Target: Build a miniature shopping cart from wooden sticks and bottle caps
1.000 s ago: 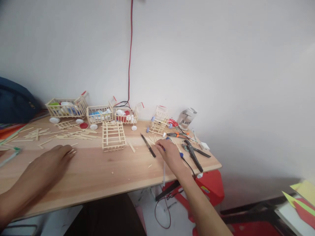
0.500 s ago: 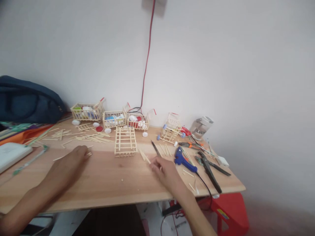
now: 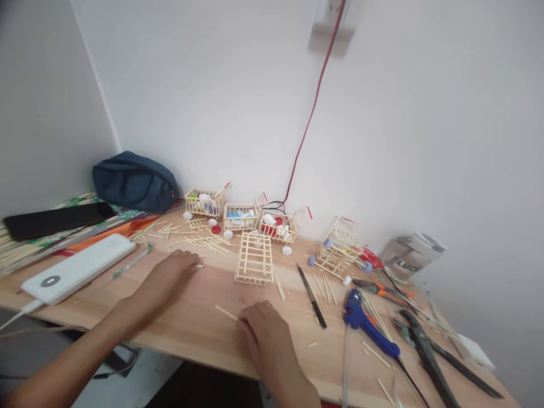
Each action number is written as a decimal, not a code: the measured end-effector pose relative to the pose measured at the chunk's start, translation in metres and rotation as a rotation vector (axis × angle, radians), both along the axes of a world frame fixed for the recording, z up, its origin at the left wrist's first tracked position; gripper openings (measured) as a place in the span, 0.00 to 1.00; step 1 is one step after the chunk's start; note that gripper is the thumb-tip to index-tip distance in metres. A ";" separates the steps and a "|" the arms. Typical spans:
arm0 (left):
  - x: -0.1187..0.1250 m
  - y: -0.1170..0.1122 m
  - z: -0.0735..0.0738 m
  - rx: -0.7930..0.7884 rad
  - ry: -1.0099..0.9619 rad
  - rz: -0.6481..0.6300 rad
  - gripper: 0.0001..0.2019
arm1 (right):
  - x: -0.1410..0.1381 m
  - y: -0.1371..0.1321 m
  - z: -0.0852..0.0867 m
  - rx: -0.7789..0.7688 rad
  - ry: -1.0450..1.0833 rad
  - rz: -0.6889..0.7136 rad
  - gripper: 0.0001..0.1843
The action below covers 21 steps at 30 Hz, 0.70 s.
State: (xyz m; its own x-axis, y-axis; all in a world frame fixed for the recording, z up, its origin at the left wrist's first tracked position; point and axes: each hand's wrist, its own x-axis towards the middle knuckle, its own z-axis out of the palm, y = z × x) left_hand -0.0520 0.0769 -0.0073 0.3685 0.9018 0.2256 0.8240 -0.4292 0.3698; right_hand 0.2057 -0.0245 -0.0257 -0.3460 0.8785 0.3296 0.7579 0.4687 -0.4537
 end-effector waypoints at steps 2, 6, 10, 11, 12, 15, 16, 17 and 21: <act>-0.014 0.002 0.006 0.023 -0.063 0.058 0.10 | -0.015 0.006 0.003 -0.016 0.028 -0.007 0.08; -0.051 0.015 0.012 0.066 -0.143 0.217 0.11 | -0.041 0.015 0.012 -0.107 0.038 0.015 0.06; -0.064 0.024 0.012 0.044 -0.169 0.248 0.09 | -0.062 0.028 0.022 -0.189 -0.066 0.042 0.08; -0.062 0.025 0.011 0.020 -0.170 0.241 0.09 | -0.067 0.032 0.025 -0.202 -0.082 0.036 0.08; -0.059 0.026 0.010 0.004 -0.170 0.235 0.08 | -0.071 0.037 0.026 -0.211 -0.091 0.025 0.08; -0.046 0.028 0.010 -0.035 -0.191 0.213 0.07 | -0.083 0.049 0.027 -0.216 -0.098 0.002 0.08; -0.042 0.028 0.012 -0.045 -0.199 0.202 0.08 | -0.085 0.052 0.026 -0.215 -0.098 0.002 0.08; -0.039 0.028 0.013 -0.059 -0.218 0.184 0.08 | -0.087 0.053 0.024 -0.211 -0.093 0.010 0.08; -0.023 0.020 0.020 -0.261 -0.471 -0.021 0.11 | -0.075 0.046 0.019 -0.151 0.035 0.098 0.09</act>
State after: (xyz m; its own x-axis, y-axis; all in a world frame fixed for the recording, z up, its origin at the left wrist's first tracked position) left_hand -0.0751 0.0969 0.0128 0.3000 0.9436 0.1397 0.5356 -0.2878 0.7939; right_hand 0.1311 0.0213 -0.0069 -0.4232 0.8814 0.2099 0.6947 0.4644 -0.5494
